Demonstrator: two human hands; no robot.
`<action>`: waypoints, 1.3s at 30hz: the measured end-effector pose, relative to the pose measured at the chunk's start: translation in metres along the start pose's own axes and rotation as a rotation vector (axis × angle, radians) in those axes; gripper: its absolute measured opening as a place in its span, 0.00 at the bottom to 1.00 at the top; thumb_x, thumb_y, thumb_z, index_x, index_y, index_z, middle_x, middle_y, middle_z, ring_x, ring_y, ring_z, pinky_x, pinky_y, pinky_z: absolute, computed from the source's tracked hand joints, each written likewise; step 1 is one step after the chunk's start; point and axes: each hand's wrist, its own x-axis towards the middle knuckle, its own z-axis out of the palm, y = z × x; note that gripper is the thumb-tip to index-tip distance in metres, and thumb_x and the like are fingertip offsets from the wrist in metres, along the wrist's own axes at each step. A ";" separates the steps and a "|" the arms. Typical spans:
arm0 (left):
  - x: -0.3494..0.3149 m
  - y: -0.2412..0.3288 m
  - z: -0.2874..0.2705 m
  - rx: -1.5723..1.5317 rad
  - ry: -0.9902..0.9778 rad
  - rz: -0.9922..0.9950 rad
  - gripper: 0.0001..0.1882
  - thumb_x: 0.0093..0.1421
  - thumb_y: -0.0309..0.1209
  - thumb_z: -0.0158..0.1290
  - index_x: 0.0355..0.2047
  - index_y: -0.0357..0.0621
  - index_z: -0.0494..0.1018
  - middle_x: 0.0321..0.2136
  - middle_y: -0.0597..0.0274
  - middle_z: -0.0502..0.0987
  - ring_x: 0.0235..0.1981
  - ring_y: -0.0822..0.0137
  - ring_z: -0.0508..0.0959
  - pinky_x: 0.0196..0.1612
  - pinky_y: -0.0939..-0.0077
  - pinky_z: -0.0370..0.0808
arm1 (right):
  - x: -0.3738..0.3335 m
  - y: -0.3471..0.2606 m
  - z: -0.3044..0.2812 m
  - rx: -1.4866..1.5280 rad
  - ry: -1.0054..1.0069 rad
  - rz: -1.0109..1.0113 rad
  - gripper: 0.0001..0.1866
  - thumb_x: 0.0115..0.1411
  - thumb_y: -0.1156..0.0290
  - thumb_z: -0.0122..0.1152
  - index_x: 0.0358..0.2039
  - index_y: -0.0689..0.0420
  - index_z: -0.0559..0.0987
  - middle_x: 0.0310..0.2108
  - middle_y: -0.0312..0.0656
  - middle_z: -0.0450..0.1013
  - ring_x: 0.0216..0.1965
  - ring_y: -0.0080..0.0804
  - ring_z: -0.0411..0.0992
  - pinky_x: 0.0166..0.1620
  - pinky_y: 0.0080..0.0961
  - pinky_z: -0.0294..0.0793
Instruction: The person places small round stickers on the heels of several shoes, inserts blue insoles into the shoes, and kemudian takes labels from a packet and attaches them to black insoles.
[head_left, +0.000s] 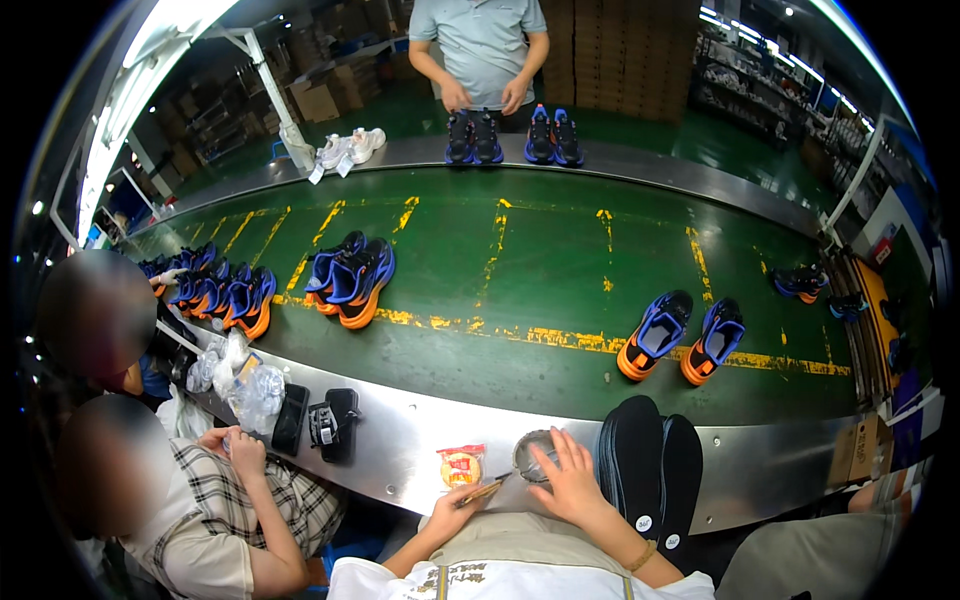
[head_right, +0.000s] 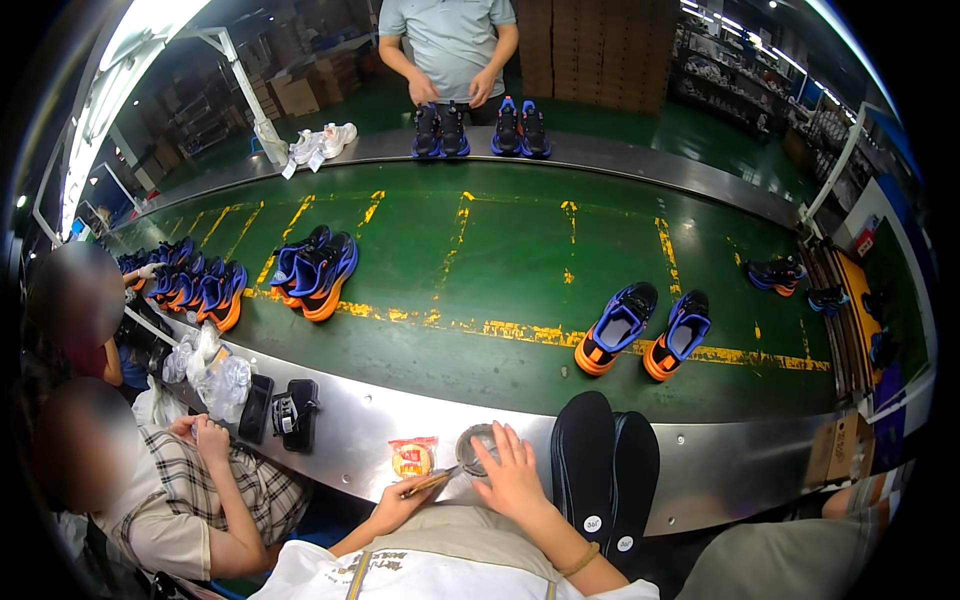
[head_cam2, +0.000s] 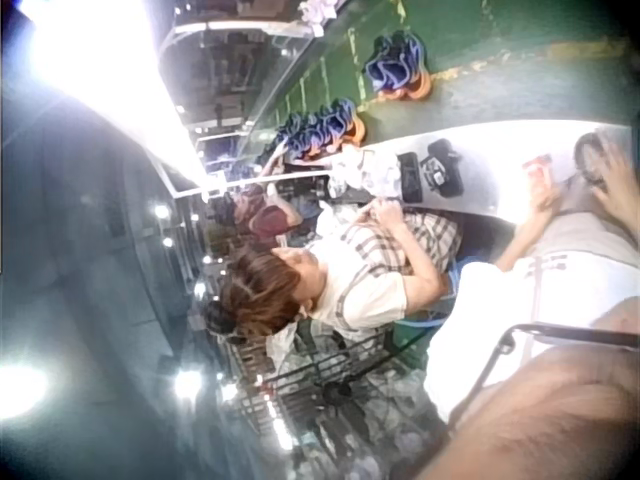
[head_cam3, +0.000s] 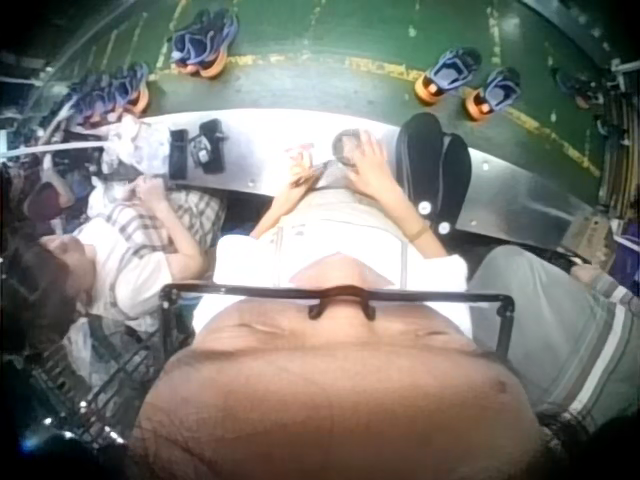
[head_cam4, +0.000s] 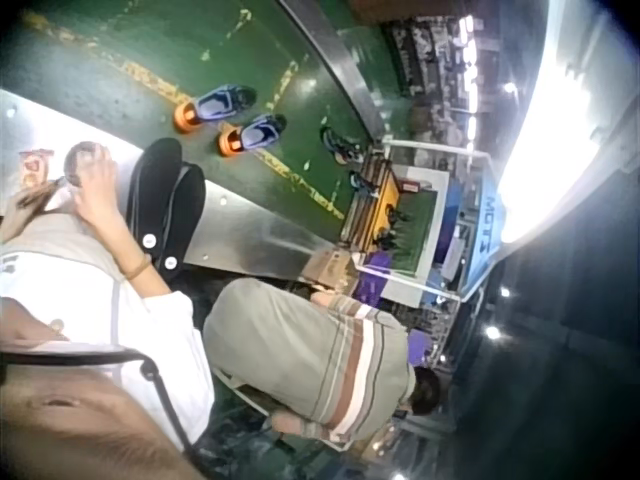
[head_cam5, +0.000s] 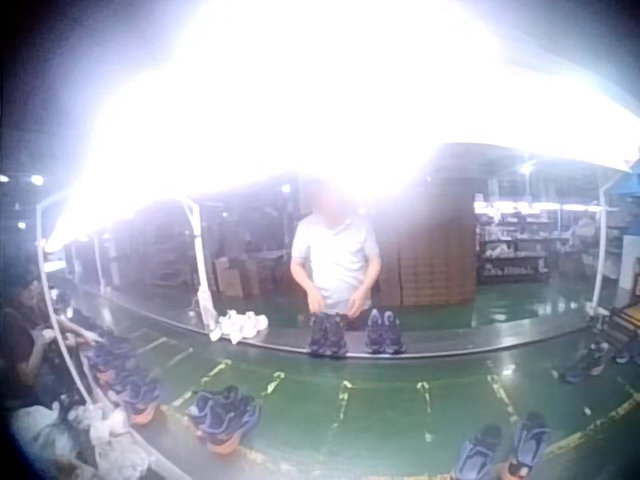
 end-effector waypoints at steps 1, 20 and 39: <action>0.005 -0.003 0.001 0.002 0.040 0.008 0.15 0.56 0.26 0.52 0.45 0.38 0.72 0.39 0.60 0.76 0.41 0.73 0.72 0.46 0.80 0.68 | 0.001 -0.001 -0.006 -0.006 0.033 0.030 0.37 0.45 0.55 0.63 0.56 0.49 0.63 0.60 0.56 0.47 0.61 0.52 0.46 0.57 0.49 0.48; 0.019 0.073 0.013 -0.303 0.300 0.100 0.15 0.54 0.24 0.53 0.43 0.33 0.71 0.33 0.64 0.76 0.32 0.79 0.73 0.34 0.85 0.69 | 0.005 0.008 -0.020 0.256 -0.096 -0.013 0.43 0.43 0.56 0.63 0.59 0.49 0.55 0.59 0.47 0.52 0.58 0.46 0.54 0.57 0.41 0.53; 0.008 0.115 0.021 -0.209 0.299 0.252 0.13 0.52 0.20 0.55 0.40 0.33 0.72 0.35 0.59 0.76 0.36 0.73 0.74 0.40 0.80 0.70 | -0.004 0.018 -0.020 0.337 -0.102 -0.064 0.43 0.45 0.55 0.63 0.60 0.50 0.54 0.60 0.46 0.51 0.60 0.42 0.51 0.58 0.40 0.49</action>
